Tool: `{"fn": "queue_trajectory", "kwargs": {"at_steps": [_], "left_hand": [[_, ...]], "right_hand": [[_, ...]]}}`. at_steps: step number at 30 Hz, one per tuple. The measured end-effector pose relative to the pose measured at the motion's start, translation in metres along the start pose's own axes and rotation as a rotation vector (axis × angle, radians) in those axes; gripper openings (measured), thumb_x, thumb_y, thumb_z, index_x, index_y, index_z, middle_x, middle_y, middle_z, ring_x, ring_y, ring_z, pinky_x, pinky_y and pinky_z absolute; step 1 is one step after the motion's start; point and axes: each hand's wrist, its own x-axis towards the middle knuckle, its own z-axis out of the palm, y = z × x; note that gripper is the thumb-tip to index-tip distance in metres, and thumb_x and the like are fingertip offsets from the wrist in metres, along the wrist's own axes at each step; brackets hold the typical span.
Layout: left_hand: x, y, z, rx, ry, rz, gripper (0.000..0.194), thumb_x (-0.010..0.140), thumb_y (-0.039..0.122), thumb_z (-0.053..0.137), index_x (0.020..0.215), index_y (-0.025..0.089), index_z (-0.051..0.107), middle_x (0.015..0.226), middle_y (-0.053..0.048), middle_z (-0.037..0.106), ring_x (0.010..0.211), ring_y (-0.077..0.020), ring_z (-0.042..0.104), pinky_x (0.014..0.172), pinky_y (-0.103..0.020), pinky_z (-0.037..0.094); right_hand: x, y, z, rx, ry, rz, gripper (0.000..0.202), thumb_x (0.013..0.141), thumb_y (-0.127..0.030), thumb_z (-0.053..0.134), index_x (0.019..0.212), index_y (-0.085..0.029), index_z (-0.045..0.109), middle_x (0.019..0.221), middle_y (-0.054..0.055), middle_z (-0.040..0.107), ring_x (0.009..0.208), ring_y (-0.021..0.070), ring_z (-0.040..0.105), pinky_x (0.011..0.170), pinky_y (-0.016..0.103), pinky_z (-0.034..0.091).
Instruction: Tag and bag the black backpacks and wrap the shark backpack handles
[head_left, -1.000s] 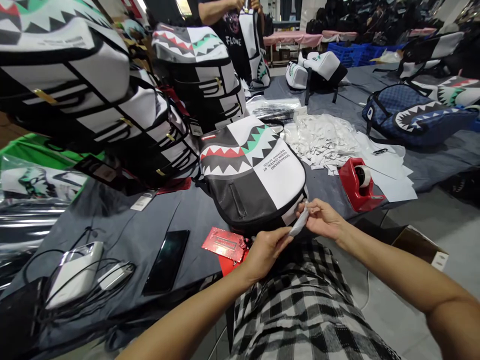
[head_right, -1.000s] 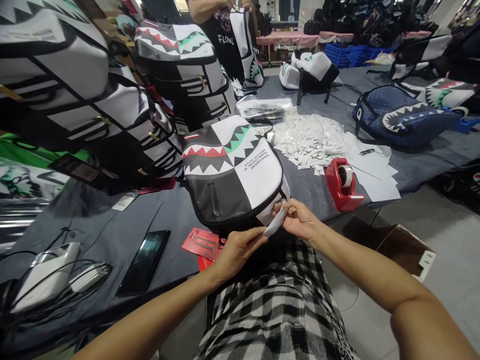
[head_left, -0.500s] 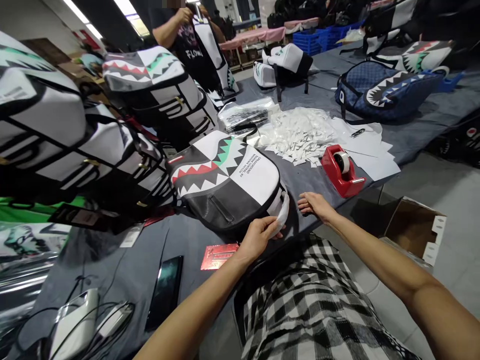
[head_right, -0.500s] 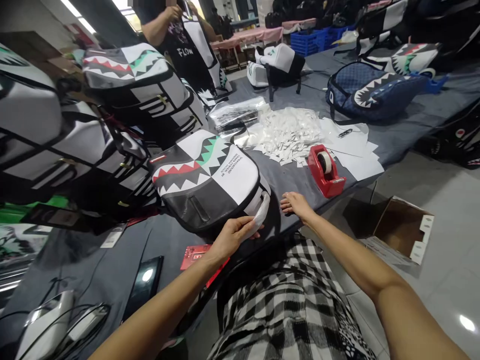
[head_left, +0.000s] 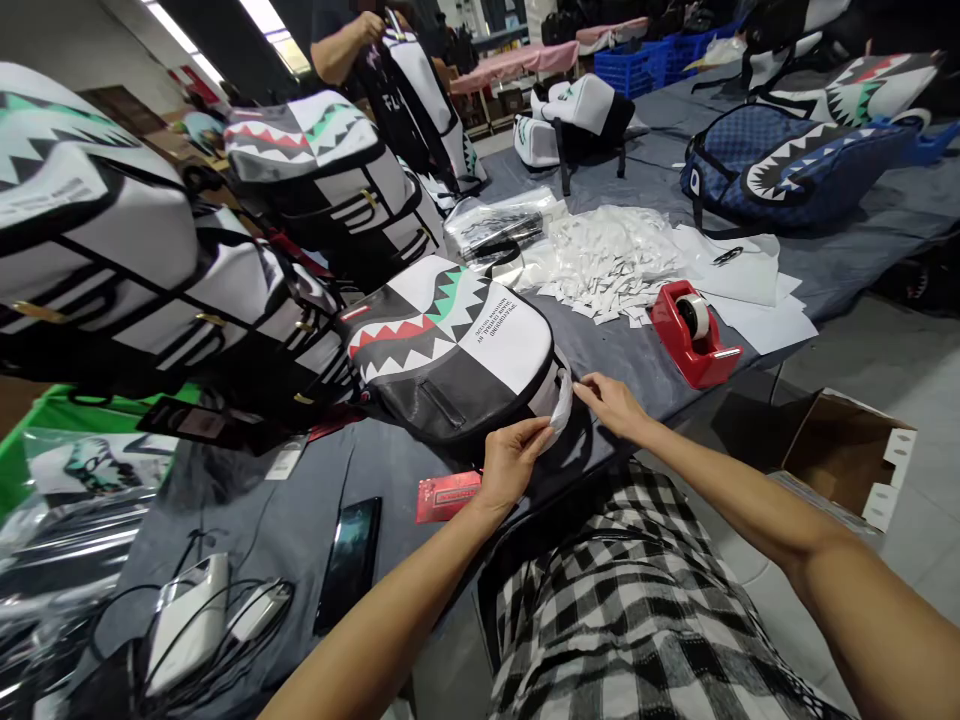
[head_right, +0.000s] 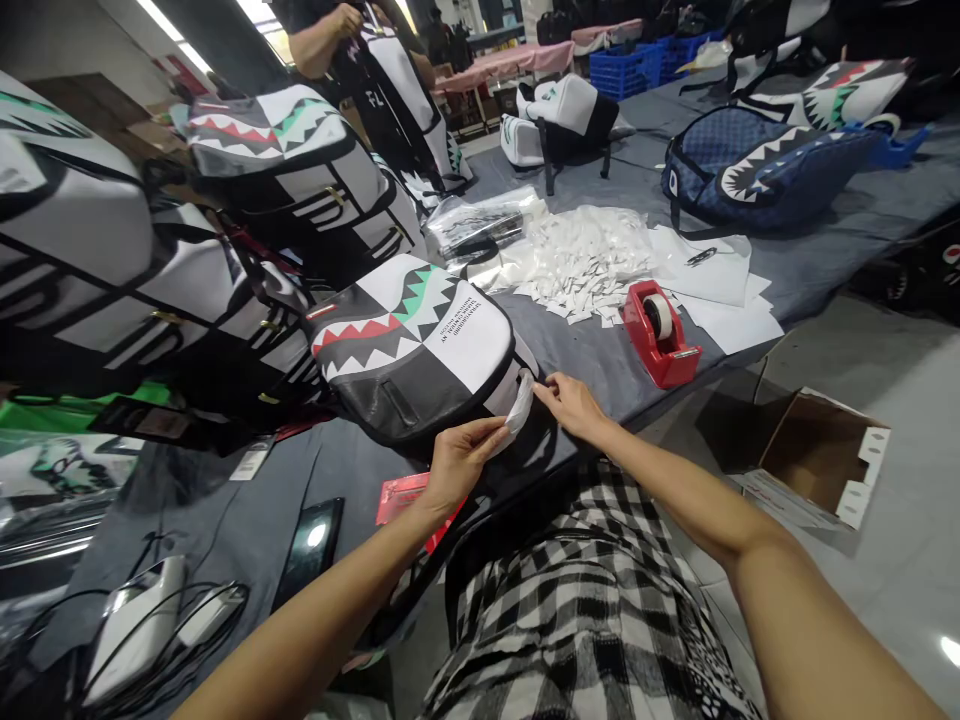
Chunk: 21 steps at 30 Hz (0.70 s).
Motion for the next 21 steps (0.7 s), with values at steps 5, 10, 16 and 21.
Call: {"fn": "queue_trajectory", "kwargs": {"at_steps": [5,10,16,21], "left_hand": [[-0.005,0.002,0.006,0.128,0.015,0.075,0.029,0.089,0.04,0.063,0.103,0.019,0.077,0.097,-0.005,0.079,0.089,-0.0238,0.072,0.087,-0.035,0.057],[-0.015,-0.005,-0.014,0.355,-0.08,0.247,0.024,0.097,0.032,0.055,0.11,0.02,0.071,0.098,-0.005,0.077,0.086,-0.0193,0.071,0.081,-0.029,0.056],[-0.022,-0.018,-0.08,1.0,-0.457,0.79,0.038,0.102,0.011,0.034,0.135,0.015,0.052,0.115,-0.012,0.07,0.102,-0.0195,0.066,0.09,-0.033,0.053],[-0.015,-0.017,-0.07,1.275,-0.391,0.826,0.032,0.101,0.01,0.034,0.126,0.017,0.054,0.102,-0.008,0.069,0.096,-0.0177,0.063,0.088,-0.03,0.048]], "right_hand": [[-0.027,-0.004,0.006,-0.448,-0.293,-0.779,0.033,0.092,-0.023,0.056,0.123,-0.021,0.064,0.116,0.012,0.068,0.114,0.0262,0.06,0.107,0.047,0.044],[-0.005,0.002,0.021,-0.697,-0.421,-0.858,0.042,0.094,-0.017,0.047,0.135,-0.016,0.059,0.085,0.01,0.067,0.082,0.0239,0.059,0.087,0.043,0.049],[0.003,0.016,0.02,-0.623,-0.435,-0.939,0.037,0.088,-0.024,0.061,0.124,-0.017,0.063,0.08,0.006,0.061,0.078,0.0231,0.053,0.079,0.038,0.044],[0.004,0.019,0.016,-0.76,-0.416,-0.952,0.031,0.088,-0.023,0.057,0.118,-0.018,0.062,0.081,0.006,0.06,0.078,0.0227,0.051,0.079,0.037,0.042]]}}
